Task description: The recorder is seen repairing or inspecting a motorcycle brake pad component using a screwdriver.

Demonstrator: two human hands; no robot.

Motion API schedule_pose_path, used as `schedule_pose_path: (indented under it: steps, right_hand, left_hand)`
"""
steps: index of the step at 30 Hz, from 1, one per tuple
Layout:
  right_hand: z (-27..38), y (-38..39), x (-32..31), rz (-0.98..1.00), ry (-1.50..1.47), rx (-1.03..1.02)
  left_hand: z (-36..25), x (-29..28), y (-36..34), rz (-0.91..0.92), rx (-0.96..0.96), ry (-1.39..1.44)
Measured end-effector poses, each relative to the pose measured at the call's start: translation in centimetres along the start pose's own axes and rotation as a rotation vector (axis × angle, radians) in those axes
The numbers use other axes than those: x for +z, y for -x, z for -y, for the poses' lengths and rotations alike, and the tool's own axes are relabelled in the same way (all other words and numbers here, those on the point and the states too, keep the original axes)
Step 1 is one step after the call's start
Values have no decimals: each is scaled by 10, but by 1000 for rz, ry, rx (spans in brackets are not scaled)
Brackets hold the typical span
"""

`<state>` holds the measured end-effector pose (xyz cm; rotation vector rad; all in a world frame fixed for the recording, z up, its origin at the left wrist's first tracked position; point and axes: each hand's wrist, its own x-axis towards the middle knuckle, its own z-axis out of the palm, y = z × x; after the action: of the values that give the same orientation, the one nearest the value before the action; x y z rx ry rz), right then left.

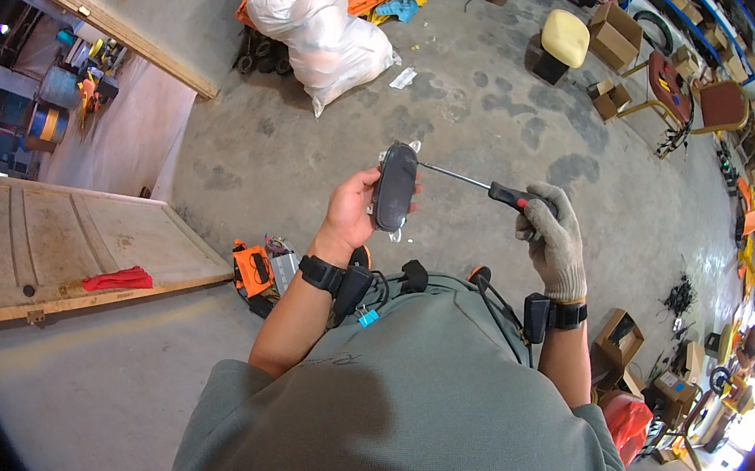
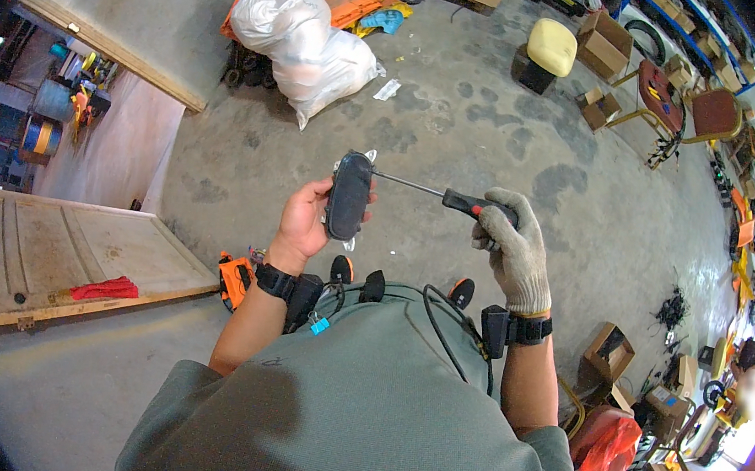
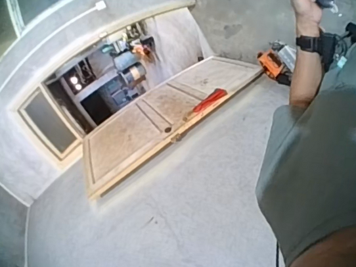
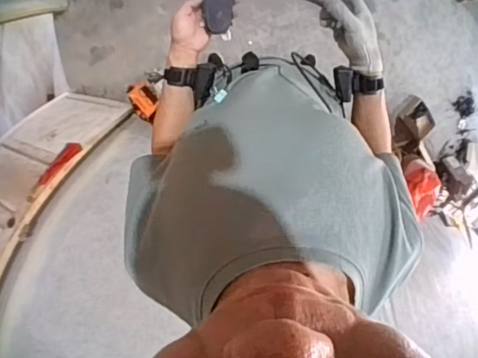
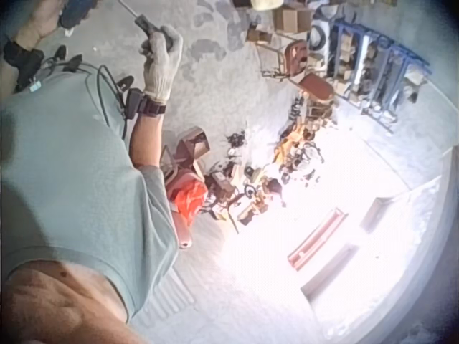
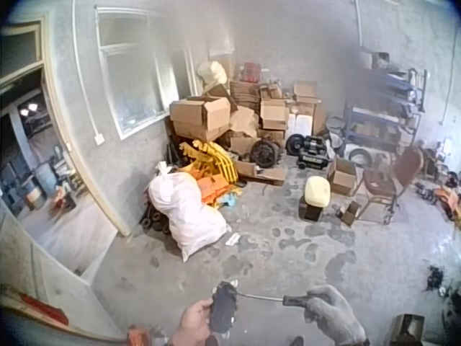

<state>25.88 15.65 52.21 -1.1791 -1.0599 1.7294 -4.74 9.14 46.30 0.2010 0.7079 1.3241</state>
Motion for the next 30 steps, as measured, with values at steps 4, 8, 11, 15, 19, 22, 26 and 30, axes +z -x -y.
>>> schedule_pose_path:
  steps: [4, 8, 11, 15, 19, 22, 26, 30]
  right_hand:
    - [0, 0, 2, 7, -16, -20]
    - [0, 1, 4, 15, -31, -22]
    - [-2, 1, 3, 22, -34, -23]
    - [-3, 1, 1, 36, -17, -15]
    - [-3, 2, 3, 26, -8, -13]
    - [-4, 2, 3, 25, -1, -13]
    - [-4, 2, 3, 23, 24, -8]
    - [-4, 2, 3, 27, 20, -5]
  left_hand:
    - [2, 1, 1, -7, 14, -24]
    - [3, -7, 0, 30, 33, -138]
    - [3, -1, 1, -14, 60, -198]
    - [5, -2, 0, -12, 78, -250]
    - [5, 0, 1, -16, 93, -288]
    - [6, 0, 0, -36, 101, -344]
    - [7, -3, -1, -22, 118, -399]
    - [9, -1, -2, -40, 153, -452]
